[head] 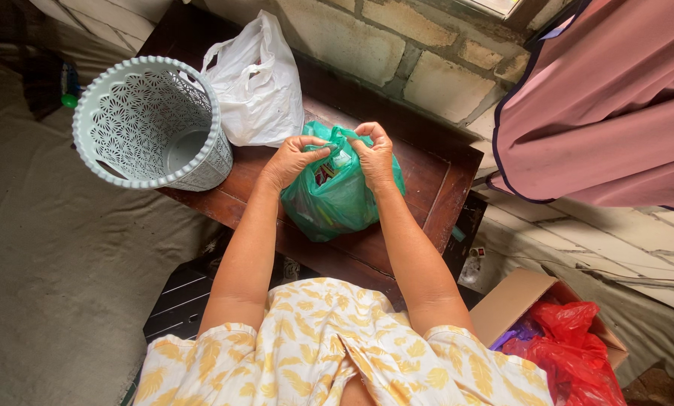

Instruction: The person empties snack packets from a light blue basket onto a wooden table, sorts the packets into a green plastic bag, and then places that green bag into a larger white plastic bag.

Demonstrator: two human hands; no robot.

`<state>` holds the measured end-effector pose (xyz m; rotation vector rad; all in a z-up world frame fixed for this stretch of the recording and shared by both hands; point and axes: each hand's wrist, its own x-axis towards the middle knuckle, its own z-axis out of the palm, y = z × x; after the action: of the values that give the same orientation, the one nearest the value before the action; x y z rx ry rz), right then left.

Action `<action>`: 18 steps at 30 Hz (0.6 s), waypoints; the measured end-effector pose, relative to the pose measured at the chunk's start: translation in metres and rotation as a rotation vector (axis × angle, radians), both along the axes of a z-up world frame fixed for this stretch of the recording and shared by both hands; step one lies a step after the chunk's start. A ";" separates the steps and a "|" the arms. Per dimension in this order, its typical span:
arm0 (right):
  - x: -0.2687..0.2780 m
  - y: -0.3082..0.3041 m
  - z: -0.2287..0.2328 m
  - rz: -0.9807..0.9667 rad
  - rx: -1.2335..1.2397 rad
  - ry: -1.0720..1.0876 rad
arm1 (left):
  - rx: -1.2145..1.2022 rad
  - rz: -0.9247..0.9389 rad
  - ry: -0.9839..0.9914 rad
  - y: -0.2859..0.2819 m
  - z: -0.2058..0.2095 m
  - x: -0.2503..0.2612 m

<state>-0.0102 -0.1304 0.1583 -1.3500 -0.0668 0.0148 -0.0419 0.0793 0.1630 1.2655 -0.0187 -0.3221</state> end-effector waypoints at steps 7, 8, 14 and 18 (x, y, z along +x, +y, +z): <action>-0.006 -0.011 0.020 0.165 0.017 -0.110 | -0.023 0.101 -0.031 0.000 0.005 0.008; -0.007 -0.013 0.024 0.183 -0.038 -0.154 | -0.018 0.105 -0.060 0.001 0.005 0.008; -0.006 -0.016 0.048 0.275 -0.293 -0.279 | -0.021 0.072 -0.107 0.003 0.011 0.009; -0.004 -0.013 0.058 0.293 -0.437 -0.382 | 0.010 0.064 -0.093 0.004 0.016 0.007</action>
<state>-0.0146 -0.1437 0.2160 -1.7547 -0.6124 0.0191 -0.0345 0.0836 0.1793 1.2871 -0.0563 -0.2080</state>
